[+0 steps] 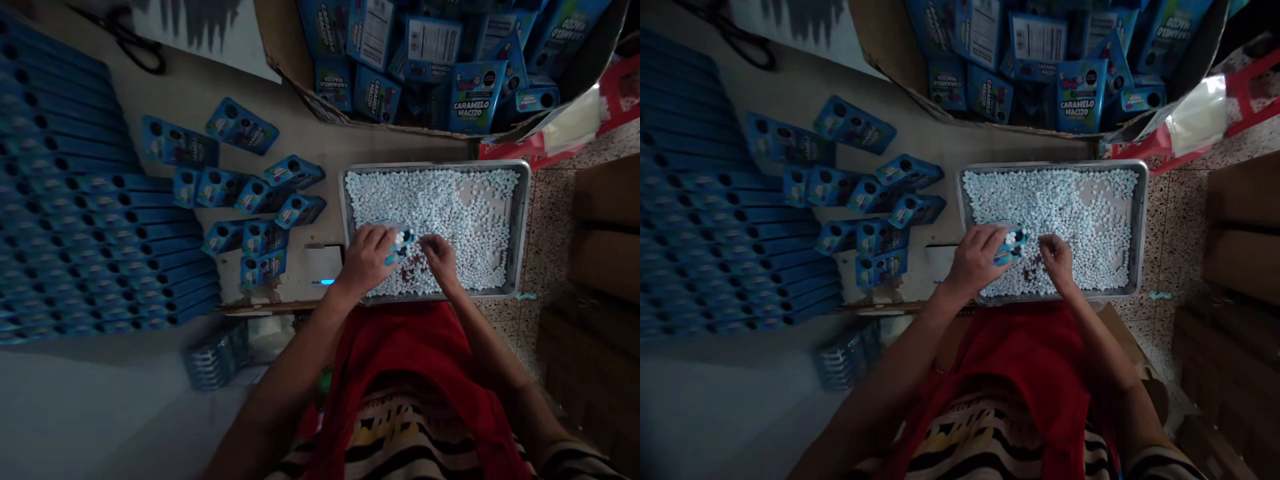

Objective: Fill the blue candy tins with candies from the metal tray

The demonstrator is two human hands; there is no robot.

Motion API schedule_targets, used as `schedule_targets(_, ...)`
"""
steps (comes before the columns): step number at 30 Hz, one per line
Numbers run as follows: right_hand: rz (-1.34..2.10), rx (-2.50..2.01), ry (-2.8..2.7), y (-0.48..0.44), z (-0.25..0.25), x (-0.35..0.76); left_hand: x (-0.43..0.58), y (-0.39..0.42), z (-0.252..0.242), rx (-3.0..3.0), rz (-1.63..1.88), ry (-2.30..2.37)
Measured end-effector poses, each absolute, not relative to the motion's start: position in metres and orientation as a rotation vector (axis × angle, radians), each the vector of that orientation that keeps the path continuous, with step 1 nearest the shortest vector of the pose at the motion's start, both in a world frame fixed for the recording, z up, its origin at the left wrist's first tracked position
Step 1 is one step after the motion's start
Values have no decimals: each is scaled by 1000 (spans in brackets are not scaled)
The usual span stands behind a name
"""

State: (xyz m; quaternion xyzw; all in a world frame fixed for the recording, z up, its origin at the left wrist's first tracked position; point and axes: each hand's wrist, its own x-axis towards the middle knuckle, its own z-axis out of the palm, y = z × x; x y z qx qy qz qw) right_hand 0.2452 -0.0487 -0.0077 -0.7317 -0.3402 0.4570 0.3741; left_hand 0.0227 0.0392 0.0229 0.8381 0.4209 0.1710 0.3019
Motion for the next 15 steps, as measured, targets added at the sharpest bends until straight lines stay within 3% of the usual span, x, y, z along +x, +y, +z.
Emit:
schedule_targets(6,609,-2103,-1513,-12,-5,278,13,44,23,2098,545,1278)
schedule_targets(11,583,-2143,-1771,56,-30,275,14,37,16,2006,597,1337)
schedule_targets(15,741,-2091,-1748,61,-48,254,11,20,19,2040,583,1406)
